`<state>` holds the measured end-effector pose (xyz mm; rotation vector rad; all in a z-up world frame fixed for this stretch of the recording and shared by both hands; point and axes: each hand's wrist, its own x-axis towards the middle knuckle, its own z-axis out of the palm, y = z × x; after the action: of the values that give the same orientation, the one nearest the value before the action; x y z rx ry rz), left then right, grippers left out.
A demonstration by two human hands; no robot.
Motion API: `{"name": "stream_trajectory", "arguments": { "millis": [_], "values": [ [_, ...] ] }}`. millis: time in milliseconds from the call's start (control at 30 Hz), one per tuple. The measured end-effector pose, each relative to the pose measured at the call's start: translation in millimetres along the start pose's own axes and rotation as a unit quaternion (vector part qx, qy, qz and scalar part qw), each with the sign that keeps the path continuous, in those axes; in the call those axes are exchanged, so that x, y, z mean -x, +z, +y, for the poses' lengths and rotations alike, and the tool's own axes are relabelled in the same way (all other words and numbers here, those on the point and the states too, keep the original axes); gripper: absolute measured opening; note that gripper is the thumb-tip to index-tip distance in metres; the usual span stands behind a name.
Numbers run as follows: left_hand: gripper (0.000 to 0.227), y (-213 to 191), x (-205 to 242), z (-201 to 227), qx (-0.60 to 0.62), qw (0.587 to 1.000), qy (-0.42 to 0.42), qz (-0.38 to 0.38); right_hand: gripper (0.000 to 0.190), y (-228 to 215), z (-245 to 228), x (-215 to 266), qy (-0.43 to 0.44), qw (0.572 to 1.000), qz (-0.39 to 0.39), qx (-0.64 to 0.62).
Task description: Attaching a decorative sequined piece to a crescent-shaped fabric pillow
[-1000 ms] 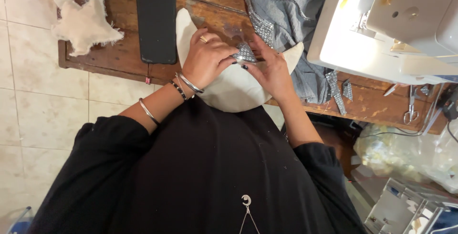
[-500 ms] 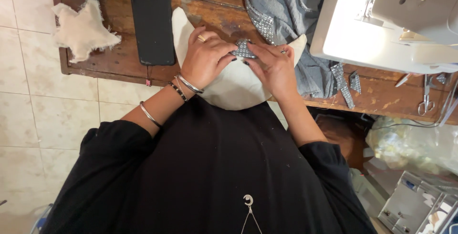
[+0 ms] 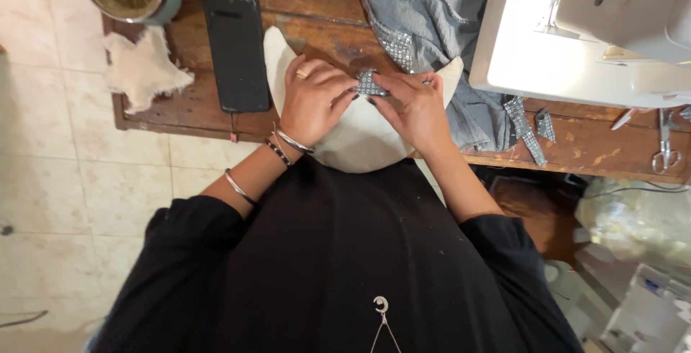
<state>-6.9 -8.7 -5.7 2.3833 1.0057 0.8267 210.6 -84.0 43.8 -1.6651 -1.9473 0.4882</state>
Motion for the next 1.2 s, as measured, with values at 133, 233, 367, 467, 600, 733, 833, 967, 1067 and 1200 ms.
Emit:
{"name": "stream_trajectory", "arguments": {
  "millis": [133,233,367,467,600,733,833,967,1067,1200],
  "values": [
    [0.02,4.4,1.5,-6.1,0.002,1.0,0.008,-0.012,0.034,-1.6,6.2,5.0,0.006,0.999,0.021,-0.033],
    [0.021,2.2,0.4,-2.4,0.009,1.0,0.0,-0.016,0.059,-8.1,5.3,13.8,0.038,0.998,0.024,-0.054],
    [0.022,-0.2,-0.3,-1.8,0.012,1.0,-0.001,-0.025,0.046,-12.7,2.3,21.7,0.043,0.998,0.039,-0.022],
    [0.022,4.3,3.0,-4.1,0.015,1.0,0.003,-0.018,0.029,-4.2,7.4,28.6,0.038,0.998,0.051,-0.019],
    [0.019,7.6,4.3,-5.8,0.024,1.0,0.002,-0.003,0.024,0.4,9.6,30.6,0.034,0.996,0.077,-0.037],
    [0.024,10.3,3.9,-11.0,0.04,0.999,-0.005,0.005,0.029,-3.5,6.6,28.6,0.033,0.995,0.083,-0.034],
    [0.026,10.9,4.4,-18.0,0.049,0.999,-0.007,0.009,0.026,0.9,11.0,30.5,0.035,0.996,0.076,-0.023],
    [0.032,4.5,3.6,-14.0,0.031,1.0,-0.002,-0.003,0.025,-2.2,7.5,29.0,0.04,0.996,0.072,-0.028],
    [0.038,2.0,3.6,-10.0,0.028,1.0,-0.001,-0.013,0.027,-8.8,-2.7,24.3,0.052,0.996,0.068,-0.031],
    [0.039,8.2,5.9,-12.9,0.027,1.0,-0.002,-0.016,0.021,-0.1,1.8,24.6,0.065,0.996,0.059,-0.017]
  ]
}}
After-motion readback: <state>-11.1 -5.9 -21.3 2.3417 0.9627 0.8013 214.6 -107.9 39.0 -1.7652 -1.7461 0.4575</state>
